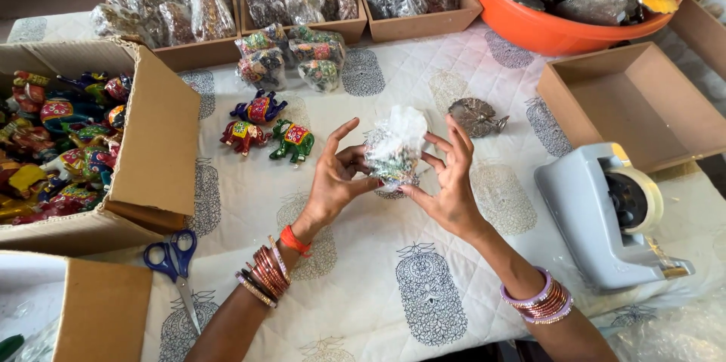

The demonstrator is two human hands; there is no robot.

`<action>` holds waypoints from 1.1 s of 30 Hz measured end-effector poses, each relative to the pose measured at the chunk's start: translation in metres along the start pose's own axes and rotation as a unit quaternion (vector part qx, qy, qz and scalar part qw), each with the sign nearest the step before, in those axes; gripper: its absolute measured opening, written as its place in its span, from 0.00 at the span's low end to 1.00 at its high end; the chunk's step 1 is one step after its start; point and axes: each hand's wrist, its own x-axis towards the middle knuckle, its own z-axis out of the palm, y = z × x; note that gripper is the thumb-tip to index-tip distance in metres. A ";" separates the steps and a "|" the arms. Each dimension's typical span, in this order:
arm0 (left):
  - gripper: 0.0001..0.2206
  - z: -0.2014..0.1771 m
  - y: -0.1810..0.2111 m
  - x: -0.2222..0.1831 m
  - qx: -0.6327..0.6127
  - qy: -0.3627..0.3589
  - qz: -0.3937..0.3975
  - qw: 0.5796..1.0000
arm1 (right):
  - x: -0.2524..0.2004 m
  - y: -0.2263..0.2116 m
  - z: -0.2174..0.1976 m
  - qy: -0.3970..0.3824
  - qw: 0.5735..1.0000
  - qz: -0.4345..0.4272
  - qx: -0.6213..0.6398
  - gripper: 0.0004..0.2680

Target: Cleaning and wrapping small elephant figurines in bubble wrap.

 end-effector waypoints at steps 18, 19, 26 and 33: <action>0.35 0.028 -0.005 -0.024 0.254 -0.025 0.128 0.958 | 0.005 -0.017 -0.036 0.090 0.974 -0.159 -0.133 0.33; 0.35 0.029 -0.006 -0.024 0.271 -0.018 0.165 0.948 | 0.005 -0.020 -0.036 0.071 0.955 -0.167 -0.236 0.29; 0.33 0.033 -0.012 -0.030 0.326 -0.046 0.225 0.917 | 0.010 -0.040 -0.020 -0.015 0.923 -0.138 -0.360 0.25; 0.41 0.035 0.001 -0.028 0.278 -0.016 0.182 0.943 | 0.003 -0.039 -0.024 0.000 0.936 -0.099 -0.337 0.28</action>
